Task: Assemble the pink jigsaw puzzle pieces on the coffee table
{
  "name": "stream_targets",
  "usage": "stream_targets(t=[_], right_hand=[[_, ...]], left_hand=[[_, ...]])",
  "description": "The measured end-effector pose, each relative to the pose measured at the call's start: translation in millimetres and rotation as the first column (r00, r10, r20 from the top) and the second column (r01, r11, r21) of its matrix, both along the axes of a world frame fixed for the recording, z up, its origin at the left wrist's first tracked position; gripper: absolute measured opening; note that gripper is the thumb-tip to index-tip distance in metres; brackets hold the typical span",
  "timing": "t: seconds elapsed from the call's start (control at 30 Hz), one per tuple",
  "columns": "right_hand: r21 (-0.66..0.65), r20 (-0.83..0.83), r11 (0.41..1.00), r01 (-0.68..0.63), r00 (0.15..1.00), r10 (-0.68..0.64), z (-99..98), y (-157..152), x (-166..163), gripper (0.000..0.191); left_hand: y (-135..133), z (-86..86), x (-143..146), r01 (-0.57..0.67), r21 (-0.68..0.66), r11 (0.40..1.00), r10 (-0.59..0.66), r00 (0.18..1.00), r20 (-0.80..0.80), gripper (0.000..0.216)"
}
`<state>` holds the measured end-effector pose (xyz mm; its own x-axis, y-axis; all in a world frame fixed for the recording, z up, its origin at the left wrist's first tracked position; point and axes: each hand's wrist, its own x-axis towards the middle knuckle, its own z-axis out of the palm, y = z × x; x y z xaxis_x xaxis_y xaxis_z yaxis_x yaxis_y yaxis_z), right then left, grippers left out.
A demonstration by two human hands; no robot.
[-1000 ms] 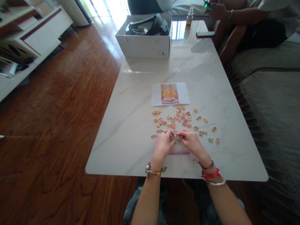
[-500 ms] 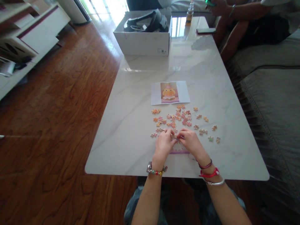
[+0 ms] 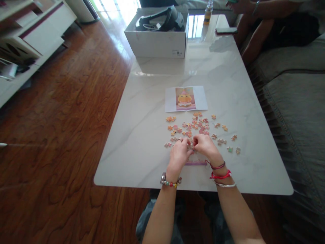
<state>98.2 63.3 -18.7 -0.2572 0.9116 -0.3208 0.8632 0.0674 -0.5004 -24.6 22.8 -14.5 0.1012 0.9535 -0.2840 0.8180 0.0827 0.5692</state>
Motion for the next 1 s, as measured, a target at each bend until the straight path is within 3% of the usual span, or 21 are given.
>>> stream_targets(t=[0.13,0.27,0.47,0.57,0.63,0.8,1.0], right_hand=[[-0.009,0.014,1.000,0.015,1.000,-0.015,-1.2,3,-2,0.011],[-0.003,-0.021,1.000,0.026,0.999,-0.026,-6.4,0,4,0.007],[0.097,-0.137,0.994,-0.041,0.989,0.054,-8.9,-12,13,0.013],[0.160,-0.086,0.985,-0.061,0.993,0.076,-8.4,-18,13,0.013],[0.184,-0.025,0.982,-0.037,0.999,0.042,-8.4,-22,11,0.013],[0.172,0.036,0.984,0.052,0.998,-0.059,-7.4,-29,5,0.018],[0.086,0.007,0.990,0.114,0.993,-0.115,-6.2,-30,2,0.019]], left_hand=[[0,-1.7,-4,0.020,0.019,1.000,-0.020,0.999,0.026,0.027],[3,-6.9,-17,0.055,0.011,0.998,-0.057,0.976,0.209,0.022],[7,-1.1,-42,-0.087,0.030,0.996,0.064,0.893,0.446,0.026],[8,3.6,-50,-0.230,0.086,0.969,0.179,0.899,0.399,0.018],[8,3.8,-53,-0.262,0.101,0.960,0.215,0.916,0.339,0.014],[5,-1.4,-51,-0.179,0.097,0.979,0.152,0.960,0.235,0.013],[0,-2.4,-40,0.011,0.051,0.999,-0.016,0.996,0.087,0.015]])
